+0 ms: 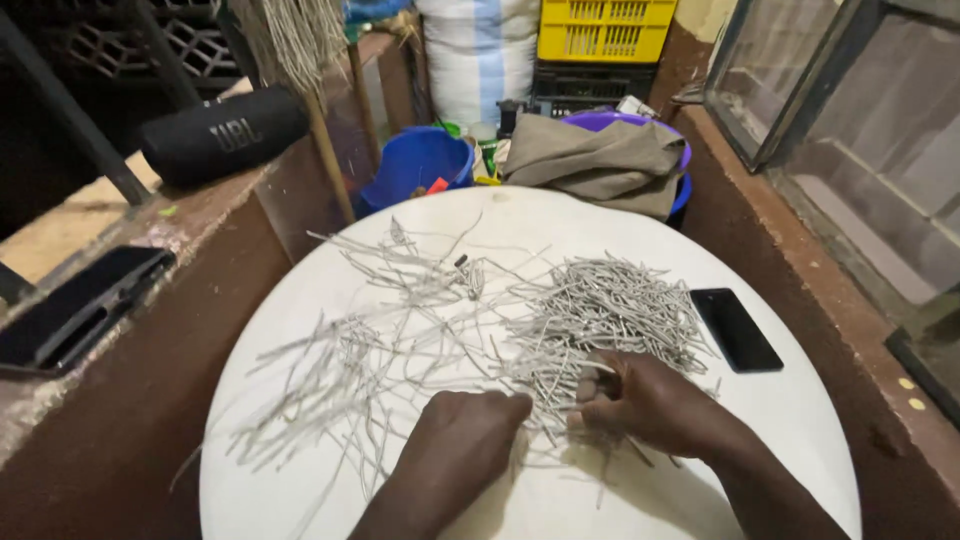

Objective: Sorting and stacking thin metal rods on a table.

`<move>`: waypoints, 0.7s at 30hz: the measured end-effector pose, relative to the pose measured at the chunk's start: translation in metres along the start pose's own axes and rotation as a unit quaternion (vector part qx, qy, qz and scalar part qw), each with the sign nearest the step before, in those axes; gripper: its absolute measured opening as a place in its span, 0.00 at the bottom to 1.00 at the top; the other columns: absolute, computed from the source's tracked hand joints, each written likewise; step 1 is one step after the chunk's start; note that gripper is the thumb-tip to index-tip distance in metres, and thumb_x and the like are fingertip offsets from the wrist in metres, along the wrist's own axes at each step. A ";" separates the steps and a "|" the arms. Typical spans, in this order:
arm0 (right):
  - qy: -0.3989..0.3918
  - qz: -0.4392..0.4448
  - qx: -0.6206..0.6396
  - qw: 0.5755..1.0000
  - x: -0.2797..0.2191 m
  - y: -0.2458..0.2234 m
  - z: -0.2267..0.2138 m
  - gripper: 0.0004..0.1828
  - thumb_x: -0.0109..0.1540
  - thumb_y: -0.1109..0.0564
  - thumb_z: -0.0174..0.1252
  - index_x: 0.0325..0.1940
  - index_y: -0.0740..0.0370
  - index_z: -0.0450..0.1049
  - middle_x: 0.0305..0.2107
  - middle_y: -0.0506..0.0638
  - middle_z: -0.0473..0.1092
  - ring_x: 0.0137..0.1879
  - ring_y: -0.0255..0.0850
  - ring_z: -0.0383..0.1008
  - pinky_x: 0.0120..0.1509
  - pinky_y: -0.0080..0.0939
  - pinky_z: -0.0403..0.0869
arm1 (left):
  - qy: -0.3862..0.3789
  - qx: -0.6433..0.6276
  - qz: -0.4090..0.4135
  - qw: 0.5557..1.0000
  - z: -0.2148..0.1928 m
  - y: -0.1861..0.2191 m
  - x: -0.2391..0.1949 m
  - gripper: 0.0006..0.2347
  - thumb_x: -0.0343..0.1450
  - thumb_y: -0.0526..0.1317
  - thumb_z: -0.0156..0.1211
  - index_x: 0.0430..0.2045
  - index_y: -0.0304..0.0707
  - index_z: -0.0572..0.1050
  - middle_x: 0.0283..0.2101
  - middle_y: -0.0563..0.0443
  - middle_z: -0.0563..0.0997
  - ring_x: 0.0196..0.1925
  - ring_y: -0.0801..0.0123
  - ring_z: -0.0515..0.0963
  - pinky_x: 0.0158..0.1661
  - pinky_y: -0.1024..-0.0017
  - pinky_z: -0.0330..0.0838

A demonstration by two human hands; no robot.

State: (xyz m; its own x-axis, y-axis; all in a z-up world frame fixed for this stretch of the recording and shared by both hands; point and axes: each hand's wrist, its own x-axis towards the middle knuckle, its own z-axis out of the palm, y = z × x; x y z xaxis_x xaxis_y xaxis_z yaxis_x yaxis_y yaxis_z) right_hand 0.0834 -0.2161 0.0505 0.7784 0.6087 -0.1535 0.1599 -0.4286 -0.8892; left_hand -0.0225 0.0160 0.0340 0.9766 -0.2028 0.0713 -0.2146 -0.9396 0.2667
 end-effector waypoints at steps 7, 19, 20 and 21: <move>0.061 -0.005 0.224 0.973 0.014 0.031 -0.019 0.10 0.62 0.58 0.69 0.37 0.61 0.73 0.17 0.54 0.73 0.14 0.34 0.58 0.16 0.33 0.52 | 0.306 -0.288 -0.071 0.905 0.015 -0.006 0.010 0.16 0.77 0.50 0.51 0.48 0.47 0.85 0.50 0.50 0.90 0.56 0.64 0.88 0.56 0.67 0.79; -0.039 0.026 0.356 0.933 0.005 0.019 0.004 0.24 0.77 0.50 0.40 0.49 0.72 0.76 0.20 0.60 0.73 0.15 0.40 0.66 0.17 0.37 0.66 | 0.321 0.068 0.231 0.916 0.023 0.024 0.015 0.12 0.74 0.33 0.56 0.51 0.41 0.76 0.29 0.48 0.72 0.26 0.54 0.70 0.33 0.57 0.61; -0.044 0.034 0.350 0.935 0.005 0.019 0.006 0.24 0.77 0.49 0.40 0.51 0.71 0.76 0.21 0.62 0.74 0.16 0.40 0.67 0.17 0.35 0.67 | 0.327 0.102 0.229 0.911 0.020 0.026 0.014 0.12 0.72 0.32 0.55 0.50 0.41 0.77 0.31 0.48 0.73 0.27 0.54 0.72 0.34 0.57 0.62; -0.042 0.033 0.351 0.935 0.001 0.008 0.006 0.24 0.77 0.49 0.40 0.51 0.71 0.76 0.21 0.62 0.74 0.16 0.40 0.67 0.17 0.35 0.67 | 0.327 0.103 0.231 0.911 0.019 0.024 0.014 0.12 0.72 0.32 0.55 0.50 0.41 0.77 0.31 0.48 0.73 0.27 0.54 0.72 0.34 0.57 0.62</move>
State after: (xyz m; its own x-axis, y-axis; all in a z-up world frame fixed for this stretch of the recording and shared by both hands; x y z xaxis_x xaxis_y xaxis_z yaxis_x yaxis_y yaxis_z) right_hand 0.0822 -0.2150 0.0403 0.7170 0.6600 -0.2243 -0.3470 0.0589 -0.9360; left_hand -0.0139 -0.0149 0.0235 0.5518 -0.4454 0.7051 -0.5279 -0.8410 -0.1182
